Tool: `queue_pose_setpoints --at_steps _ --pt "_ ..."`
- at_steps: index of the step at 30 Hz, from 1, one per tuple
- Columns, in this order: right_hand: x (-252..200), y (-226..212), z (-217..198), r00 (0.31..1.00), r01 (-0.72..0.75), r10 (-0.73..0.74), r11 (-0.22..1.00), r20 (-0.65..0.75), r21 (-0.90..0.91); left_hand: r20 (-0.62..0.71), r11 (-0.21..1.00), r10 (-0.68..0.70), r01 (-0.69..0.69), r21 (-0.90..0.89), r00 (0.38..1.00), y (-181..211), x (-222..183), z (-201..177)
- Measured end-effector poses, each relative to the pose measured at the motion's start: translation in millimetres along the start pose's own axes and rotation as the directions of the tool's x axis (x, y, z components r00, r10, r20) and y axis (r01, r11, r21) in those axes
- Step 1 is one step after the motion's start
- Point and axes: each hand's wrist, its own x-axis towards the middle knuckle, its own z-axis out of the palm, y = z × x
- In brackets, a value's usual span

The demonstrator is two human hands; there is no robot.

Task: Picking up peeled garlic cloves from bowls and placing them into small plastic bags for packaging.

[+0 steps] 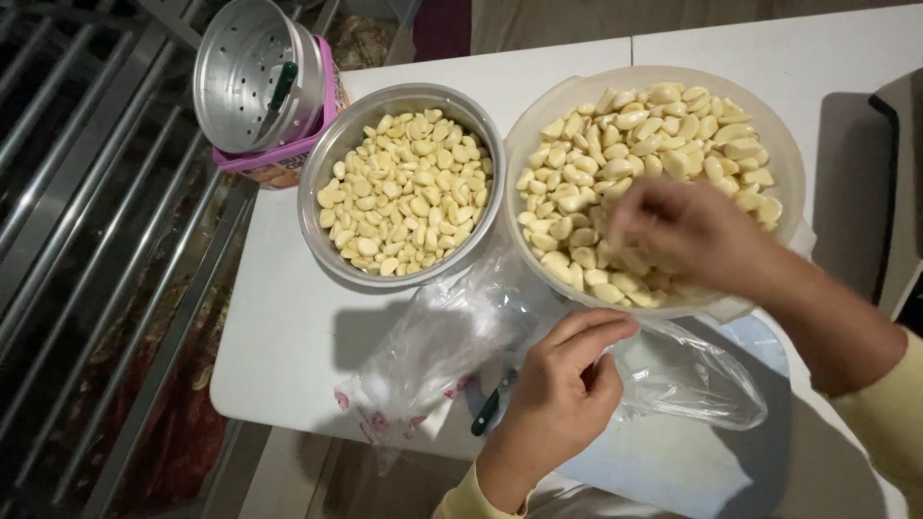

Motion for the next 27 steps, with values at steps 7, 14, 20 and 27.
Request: queue_pose_setpoints --at_steps 7,14,20,27 --pt "28 -50 1 0.994 -0.109 0.11 0.992 -0.01 0.066 0.0 1.0 0.008 -0.008 -0.003 1.0 1 -1 -2" --pt "57 -15 32 0.962 0.213 -0.273 0.789 -0.018 -0.577 0.051 0.998 -0.062 0.061 0.023 0.997 4 0 -1" --pt "25 -72 -8 0.991 -0.064 0.102 0.934 0.09 -0.351 0.061 0.995 -0.099 0.098 0.026 0.993 7 1 1" --pt "3 -9 -42 0.932 -0.36 0.335 0.794 0.142 0.49 0.082 0.992 -0.128 0.126 0.029 0.988 10 1 1"
